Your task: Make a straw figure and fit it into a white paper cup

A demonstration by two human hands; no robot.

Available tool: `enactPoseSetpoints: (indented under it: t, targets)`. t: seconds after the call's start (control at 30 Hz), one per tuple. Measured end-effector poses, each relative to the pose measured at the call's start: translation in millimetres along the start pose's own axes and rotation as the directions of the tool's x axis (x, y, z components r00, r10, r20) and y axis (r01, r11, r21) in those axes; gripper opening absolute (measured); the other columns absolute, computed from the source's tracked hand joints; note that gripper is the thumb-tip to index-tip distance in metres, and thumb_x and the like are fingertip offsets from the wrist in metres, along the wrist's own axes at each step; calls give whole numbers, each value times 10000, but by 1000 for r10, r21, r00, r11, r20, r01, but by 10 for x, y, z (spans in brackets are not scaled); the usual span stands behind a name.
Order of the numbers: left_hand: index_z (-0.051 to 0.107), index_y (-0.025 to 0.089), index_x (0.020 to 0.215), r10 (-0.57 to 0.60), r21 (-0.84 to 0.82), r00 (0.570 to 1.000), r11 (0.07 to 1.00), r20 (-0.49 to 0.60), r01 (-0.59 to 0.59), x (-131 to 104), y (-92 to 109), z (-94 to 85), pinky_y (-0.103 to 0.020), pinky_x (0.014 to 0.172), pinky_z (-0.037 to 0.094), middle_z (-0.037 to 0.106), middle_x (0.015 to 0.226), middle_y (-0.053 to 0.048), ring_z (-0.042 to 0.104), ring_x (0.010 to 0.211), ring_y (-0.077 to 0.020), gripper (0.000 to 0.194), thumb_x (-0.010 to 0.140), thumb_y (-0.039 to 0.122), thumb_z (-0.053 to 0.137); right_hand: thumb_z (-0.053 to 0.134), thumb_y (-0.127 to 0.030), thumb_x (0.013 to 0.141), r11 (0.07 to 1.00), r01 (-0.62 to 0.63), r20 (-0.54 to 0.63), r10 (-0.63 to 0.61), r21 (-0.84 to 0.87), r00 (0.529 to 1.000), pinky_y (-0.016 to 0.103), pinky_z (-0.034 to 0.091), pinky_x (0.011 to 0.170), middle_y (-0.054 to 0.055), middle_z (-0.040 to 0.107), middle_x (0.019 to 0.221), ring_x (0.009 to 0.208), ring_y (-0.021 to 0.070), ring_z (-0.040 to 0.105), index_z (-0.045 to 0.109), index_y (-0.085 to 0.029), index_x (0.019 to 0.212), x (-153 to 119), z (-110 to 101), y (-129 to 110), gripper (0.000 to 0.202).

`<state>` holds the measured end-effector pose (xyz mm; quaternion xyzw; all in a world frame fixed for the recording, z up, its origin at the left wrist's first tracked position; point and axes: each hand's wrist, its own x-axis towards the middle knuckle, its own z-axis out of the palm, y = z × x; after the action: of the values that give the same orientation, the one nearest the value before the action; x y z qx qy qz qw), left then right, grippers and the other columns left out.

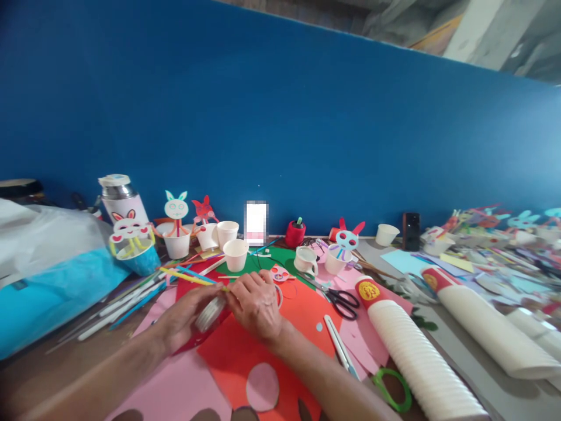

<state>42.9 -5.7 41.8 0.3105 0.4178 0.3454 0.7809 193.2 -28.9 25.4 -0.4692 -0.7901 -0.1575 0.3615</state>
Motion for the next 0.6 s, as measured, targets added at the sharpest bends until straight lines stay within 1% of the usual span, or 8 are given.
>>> enactPoseSetpoints:
  t: [0.17,0.3,0.33,0.4,0.43,0.47,0.53,0.6]
  targets:
    - [610,111,665,-11,-27,1000,1000,6,11,-34,43,11,-200,459,426,627,577,-24,551,484,-103,88,680,194,637,471,-252,883,998,27,-24,-26,51,999,310,292,698,30,636,749,712,139,533,605,-188,849,-2,10,24,152]
    - [604,134,669,83,8,995,997,-51,-83,-46,80,7,-207,421,425,612,551,2,542,454,-104,52,662,159,649,471,-247,881,987,27,-17,-24,160,1000,322,315,720,49,665,851,771,157,562,602,-190,980,-20,2,21,174]
    - [600,139,661,104,15,993,994,-56,-104,-49,89,7,-205,411,421,600,532,12,535,442,-101,53,657,153,652,460,-241,885,978,4,-12,-1,206,1000,321,325,724,51,668,868,776,157,567,596,-195,1018,-21,3,17,195]
    - [591,141,643,121,21,991,993,-51,-120,-58,107,12,-201,402,410,585,504,19,525,419,-97,64,655,152,653,437,-237,895,939,-106,1,112,326,994,310,350,729,49,672,872,771,153,576,592,-208,1057,-14,12,10,226]
    - [587,139,637,120,23,992,993,-45,-119,-66,116,18,-201,403,408,587,503,16,526,415,-98,70,654,154,653,430,-245,898,897,-186,16,196,401,981,300,366,727,45,673,866,768,151,581,599,-211,1051,-5,20,8,231]
    - [582,137,634,122,25,992,992,-39,-121,-74,124,24,-202,404,406,592,504,12,526,410,-99,77,652,158,654,429,-260,897,834,-273,44,288,479,957,288,384,723,42,673,860,771,150,586,612,-209,1025,7,28,7,230]
    - [576,133,637,132,38,991,991,-25,-131,-89,132,37,-206,411,405,604,514,1,534,413,-107,86,652,169,652,438,-290,884,670,-429,143,439,606,887,260,416,701,37,672,844,785,153,593,639,-192,947,39,39,5,232]
    - [581,130,666,141,64,990,988,-3,-141,-93,128,41,-208,420,405,614,531,-8,554,438,-120,85,665,188,642,462,-299,860,542,-532,257,502,651,826,235,431,662,31,668,802,756,148,592,656,-172,872,73,32,-7,233]
